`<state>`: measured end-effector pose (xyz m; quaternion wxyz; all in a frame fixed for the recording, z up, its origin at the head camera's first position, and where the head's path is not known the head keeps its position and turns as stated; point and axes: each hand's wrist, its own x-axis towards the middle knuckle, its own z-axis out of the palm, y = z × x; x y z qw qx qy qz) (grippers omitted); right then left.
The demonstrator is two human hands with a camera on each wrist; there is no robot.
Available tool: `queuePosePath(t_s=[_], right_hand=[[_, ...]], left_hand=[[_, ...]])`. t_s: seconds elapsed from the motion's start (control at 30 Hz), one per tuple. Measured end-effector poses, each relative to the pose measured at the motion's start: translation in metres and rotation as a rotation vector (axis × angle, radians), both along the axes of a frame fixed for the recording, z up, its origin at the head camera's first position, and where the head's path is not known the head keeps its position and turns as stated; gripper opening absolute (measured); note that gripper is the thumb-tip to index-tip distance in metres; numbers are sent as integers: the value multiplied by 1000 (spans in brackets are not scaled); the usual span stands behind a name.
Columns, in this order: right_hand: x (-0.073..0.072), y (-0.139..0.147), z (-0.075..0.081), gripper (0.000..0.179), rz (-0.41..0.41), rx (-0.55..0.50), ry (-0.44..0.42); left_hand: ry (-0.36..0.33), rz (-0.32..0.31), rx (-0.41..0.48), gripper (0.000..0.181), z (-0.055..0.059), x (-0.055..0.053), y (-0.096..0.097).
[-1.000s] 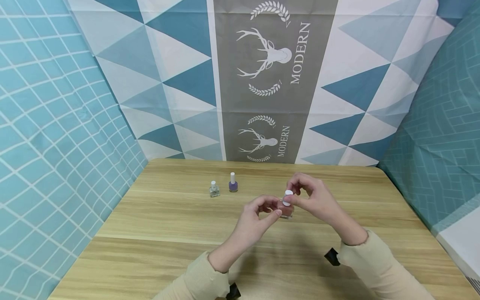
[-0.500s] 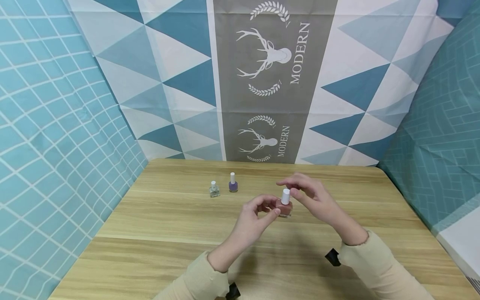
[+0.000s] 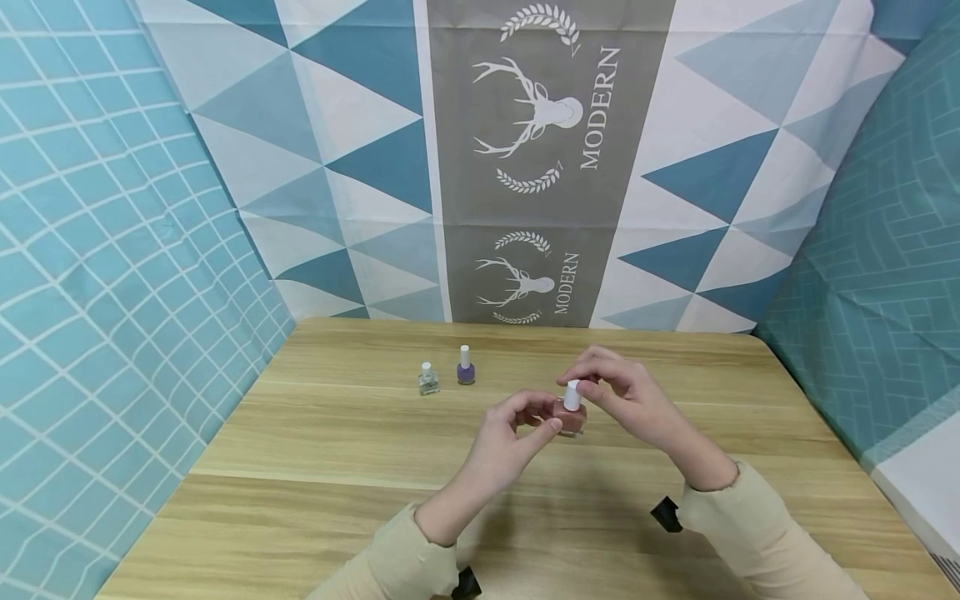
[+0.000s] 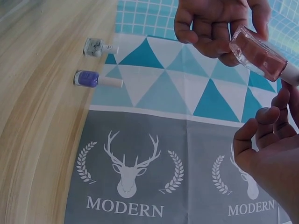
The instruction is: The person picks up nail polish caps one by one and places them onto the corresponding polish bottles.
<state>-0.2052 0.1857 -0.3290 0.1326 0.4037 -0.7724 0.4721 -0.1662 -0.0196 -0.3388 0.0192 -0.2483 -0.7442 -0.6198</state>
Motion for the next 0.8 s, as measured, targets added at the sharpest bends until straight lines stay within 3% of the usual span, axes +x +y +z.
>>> queuePosePath(t_s=[0.8], right_hand=[[-1,-5,0,11,-37,-41,-130]], left_hand=[[-18,2,8,21,3,2,3]])
